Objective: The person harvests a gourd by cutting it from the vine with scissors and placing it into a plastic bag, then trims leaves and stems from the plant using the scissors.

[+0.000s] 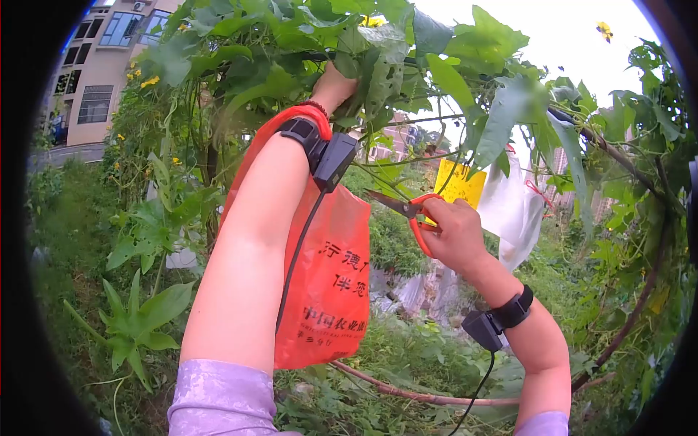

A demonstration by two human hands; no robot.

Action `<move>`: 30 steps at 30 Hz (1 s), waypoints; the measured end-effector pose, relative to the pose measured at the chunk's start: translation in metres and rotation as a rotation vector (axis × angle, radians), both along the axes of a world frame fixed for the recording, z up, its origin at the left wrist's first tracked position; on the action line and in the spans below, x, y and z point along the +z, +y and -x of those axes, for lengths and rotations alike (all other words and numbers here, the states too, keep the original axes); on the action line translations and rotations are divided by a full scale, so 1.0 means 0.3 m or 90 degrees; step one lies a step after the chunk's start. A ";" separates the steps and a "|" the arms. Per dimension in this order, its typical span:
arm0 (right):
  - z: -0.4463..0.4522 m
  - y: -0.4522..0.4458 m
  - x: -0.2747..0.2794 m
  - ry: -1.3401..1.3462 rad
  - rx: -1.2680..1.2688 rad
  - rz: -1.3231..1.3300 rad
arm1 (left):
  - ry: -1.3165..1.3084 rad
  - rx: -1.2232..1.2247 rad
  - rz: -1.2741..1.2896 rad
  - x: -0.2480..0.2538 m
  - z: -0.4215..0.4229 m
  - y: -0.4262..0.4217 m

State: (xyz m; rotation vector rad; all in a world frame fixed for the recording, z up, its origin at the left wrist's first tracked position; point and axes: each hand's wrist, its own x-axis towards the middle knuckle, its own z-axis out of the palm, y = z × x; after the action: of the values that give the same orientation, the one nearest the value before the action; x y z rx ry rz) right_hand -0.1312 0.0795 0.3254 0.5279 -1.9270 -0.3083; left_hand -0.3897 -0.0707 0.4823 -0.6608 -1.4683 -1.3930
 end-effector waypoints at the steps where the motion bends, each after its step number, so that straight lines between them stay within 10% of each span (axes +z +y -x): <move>1: 0.001 -0.004 0.004 0.003 0.005 0.001 | -0.035 0.053 0.035 0.003 -0.016 -0.021; 3: 0.007 -0.027 0.006 0.001 0.018 -0.018 | -0.077 0.113 0.065 0.007 -0.057 -0.109; 8: 0.021 -0.106 0.044 0.050 0.073 -0.015 | -0.199 -0.461 -0.008 -0.023 -0.117 -0.317; 12: 0.038 -0.183 0.077 0.056 0.063 0.006 | -0.170 -0.508 0.140 -0.124 -0.040 -0.546; 17: 0.073 -0.342 0.152 -0.178 0.265 0.340 | -0.288 -0.716 0.158 -0.414 0.047 -0.742; 30: 0.312 -0.363 0.347 -0.596 0.070 0.569 | -0.110 -0.269 0.272 -0.335 0.094 -0.769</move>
State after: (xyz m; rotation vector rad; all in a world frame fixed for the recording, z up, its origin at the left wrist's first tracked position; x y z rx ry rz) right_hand -0.2248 -0.0295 0.4294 0.1502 -2.6065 1.0139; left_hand -0.4180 -0.3013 0.3818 -1.1990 -1.8647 -1.4866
